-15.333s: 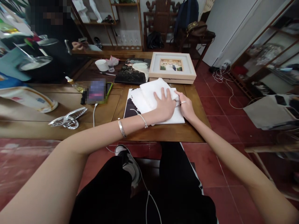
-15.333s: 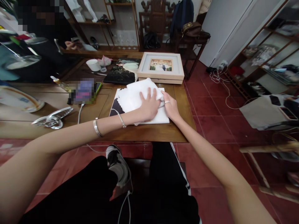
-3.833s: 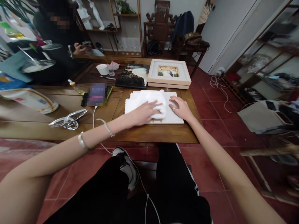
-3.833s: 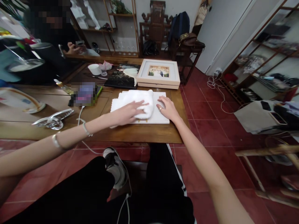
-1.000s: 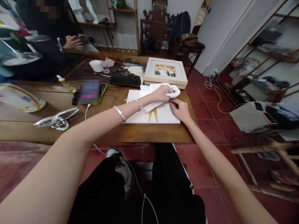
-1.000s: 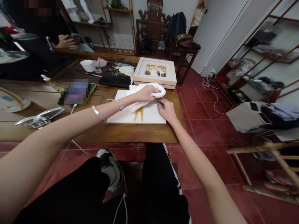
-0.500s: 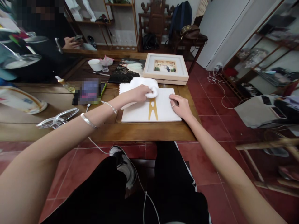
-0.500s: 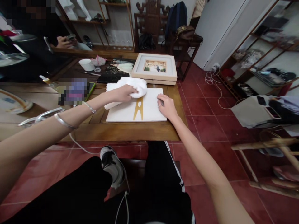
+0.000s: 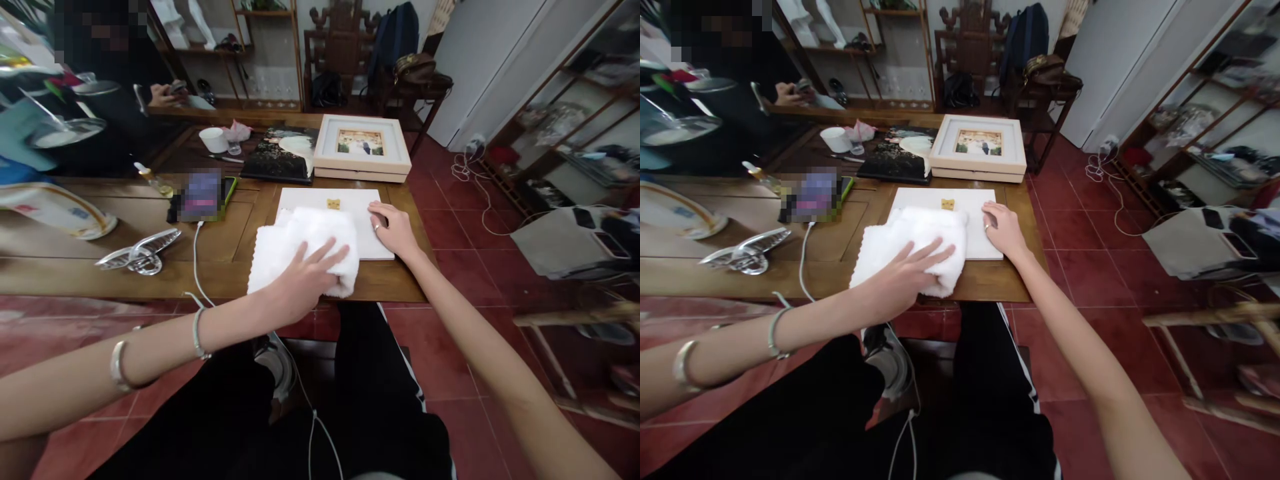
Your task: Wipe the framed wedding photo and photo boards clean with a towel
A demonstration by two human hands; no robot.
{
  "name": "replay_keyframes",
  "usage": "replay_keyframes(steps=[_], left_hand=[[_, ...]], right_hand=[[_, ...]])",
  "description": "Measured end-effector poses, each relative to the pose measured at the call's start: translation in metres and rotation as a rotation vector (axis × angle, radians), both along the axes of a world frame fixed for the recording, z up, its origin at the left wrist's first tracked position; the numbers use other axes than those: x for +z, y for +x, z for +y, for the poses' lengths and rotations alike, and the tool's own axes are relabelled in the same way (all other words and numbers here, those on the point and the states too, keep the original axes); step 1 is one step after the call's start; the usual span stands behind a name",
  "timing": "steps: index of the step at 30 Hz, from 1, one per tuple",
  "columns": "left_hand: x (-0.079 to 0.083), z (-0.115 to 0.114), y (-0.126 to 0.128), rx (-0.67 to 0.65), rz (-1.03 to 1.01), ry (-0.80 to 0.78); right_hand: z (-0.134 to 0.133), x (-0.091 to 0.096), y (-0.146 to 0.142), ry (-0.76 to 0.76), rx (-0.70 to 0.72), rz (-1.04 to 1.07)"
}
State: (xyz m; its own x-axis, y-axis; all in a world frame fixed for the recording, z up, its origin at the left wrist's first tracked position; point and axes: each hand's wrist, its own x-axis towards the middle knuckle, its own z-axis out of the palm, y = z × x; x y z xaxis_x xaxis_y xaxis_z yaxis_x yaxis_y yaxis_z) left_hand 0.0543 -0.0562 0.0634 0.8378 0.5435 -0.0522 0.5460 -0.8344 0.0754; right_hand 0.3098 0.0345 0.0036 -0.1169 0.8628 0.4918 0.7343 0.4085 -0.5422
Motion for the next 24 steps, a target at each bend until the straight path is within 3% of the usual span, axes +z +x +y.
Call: replay_keyframes(steps=[3, 10, 13, 16, 21, 24], left_hand=[[-0.001, 0.022, -0.002, 0.031, -0.002, -0.049], [0.002, 0.121, -0.031, 0.201, 0.088, -0.003], [0.003, 0.137, -0.042, 0.198, 0.125, 0.034], [0.004, 0.118, -0.041, 0.154, 0.136, 0.034], [0.008, 0.046, -0.037, 0.076, 0.129, -0.028], [0.013, 0.019, -0.043, 0.053, 0.129, -0.075]], right_hand=[[0.000, 0.000, 0.000, 0.001, -0.001, 0.008], [0.001, -0.002, 0.002, 0.013, -0.004, 0.010], [0.002, -0.003, 0.002, 0.020, -0.006, 0.002], [0.001, -0.003, 0.002, 0.019, -0.008, 0.000], [0.001, -0.001, 0.002, 0.026, -0.001, -0.001], [0.001, -0.002, 0.002, 0.029, 0.001, -0.005]])
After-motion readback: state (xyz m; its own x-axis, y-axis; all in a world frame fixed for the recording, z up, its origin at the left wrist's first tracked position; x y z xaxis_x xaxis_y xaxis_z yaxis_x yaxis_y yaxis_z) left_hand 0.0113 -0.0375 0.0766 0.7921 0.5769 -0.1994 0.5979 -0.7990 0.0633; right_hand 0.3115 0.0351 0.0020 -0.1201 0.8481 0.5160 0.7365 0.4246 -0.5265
